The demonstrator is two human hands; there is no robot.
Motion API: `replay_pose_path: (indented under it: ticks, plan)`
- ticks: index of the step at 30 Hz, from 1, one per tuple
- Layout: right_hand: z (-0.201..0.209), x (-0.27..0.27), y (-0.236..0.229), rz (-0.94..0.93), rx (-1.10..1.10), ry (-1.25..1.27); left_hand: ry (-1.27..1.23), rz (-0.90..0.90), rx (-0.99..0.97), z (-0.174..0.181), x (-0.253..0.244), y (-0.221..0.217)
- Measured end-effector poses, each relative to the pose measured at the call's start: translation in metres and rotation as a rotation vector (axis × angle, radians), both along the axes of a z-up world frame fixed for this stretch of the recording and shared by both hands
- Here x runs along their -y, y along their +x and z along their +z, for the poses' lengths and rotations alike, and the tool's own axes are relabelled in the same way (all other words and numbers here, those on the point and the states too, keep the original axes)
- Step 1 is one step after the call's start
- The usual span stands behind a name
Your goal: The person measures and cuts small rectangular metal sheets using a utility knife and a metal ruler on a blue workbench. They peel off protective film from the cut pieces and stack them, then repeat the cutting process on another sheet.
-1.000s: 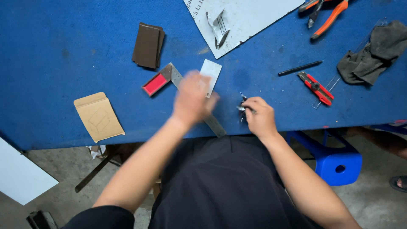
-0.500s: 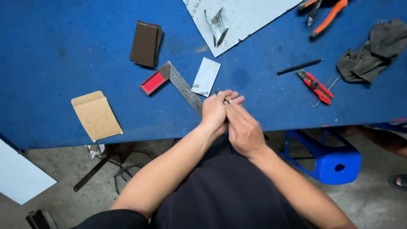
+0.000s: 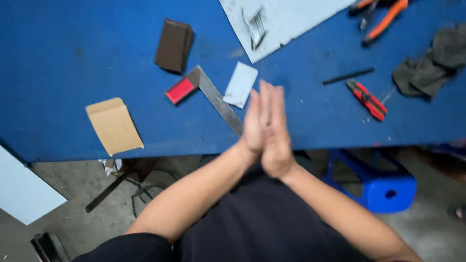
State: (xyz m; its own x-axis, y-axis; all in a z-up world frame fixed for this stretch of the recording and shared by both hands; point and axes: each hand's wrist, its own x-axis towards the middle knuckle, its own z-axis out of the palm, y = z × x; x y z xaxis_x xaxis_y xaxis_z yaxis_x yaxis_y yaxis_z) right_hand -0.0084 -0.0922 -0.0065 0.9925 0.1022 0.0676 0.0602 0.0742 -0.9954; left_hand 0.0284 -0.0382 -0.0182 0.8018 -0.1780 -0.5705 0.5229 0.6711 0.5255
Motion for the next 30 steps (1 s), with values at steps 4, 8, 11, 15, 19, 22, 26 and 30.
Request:
replay_pose_path:
  ticks: [4,8,11,15,19,22,26,30]
  plan:
    - [0.01,0.006,-0.009,0.1,0.036,-0.428,0.017,0.282,-0.24,-0.054,-0.011,0.004]
    - [-0.01,0.017,-0.001,-0.186,-0.121,-0.514,0.528,0.194,-0.123,-0.096,-0.013,0.023]
    - [-0.046,0.054,0.001,-0.403,-0.34,-0.523,1.056,-0.003,0.335,-0.095,-0.023,0.054]
    - [-0.032,0.088,-0.001,-0.123,-0.33,-0.592,1.588,-0.275,0.832,-0.082,-0.041,0.101]
    - [-0.036,0.1,-0.008,-0.056,-0.489,-0.541,1.789,-0.656,0.659,-0.105,-0.04,0.142]
    - [-0.043,0.106,-0.009,0.12,-0.626,-0.306,1.843,-0.829,0.74,-0.124,-0.036,0.152]
    - [-0.02,0.087,0.006,-0.18,-0.679,-0.254,1.795,-0.568,0.939,-0.134,-0.036,0.149]
    - [-0.032,0.079,0.017,-0.456,-0.666,0.088,1.313,-0.616,0.664,-0.08,-0.028,0.112]
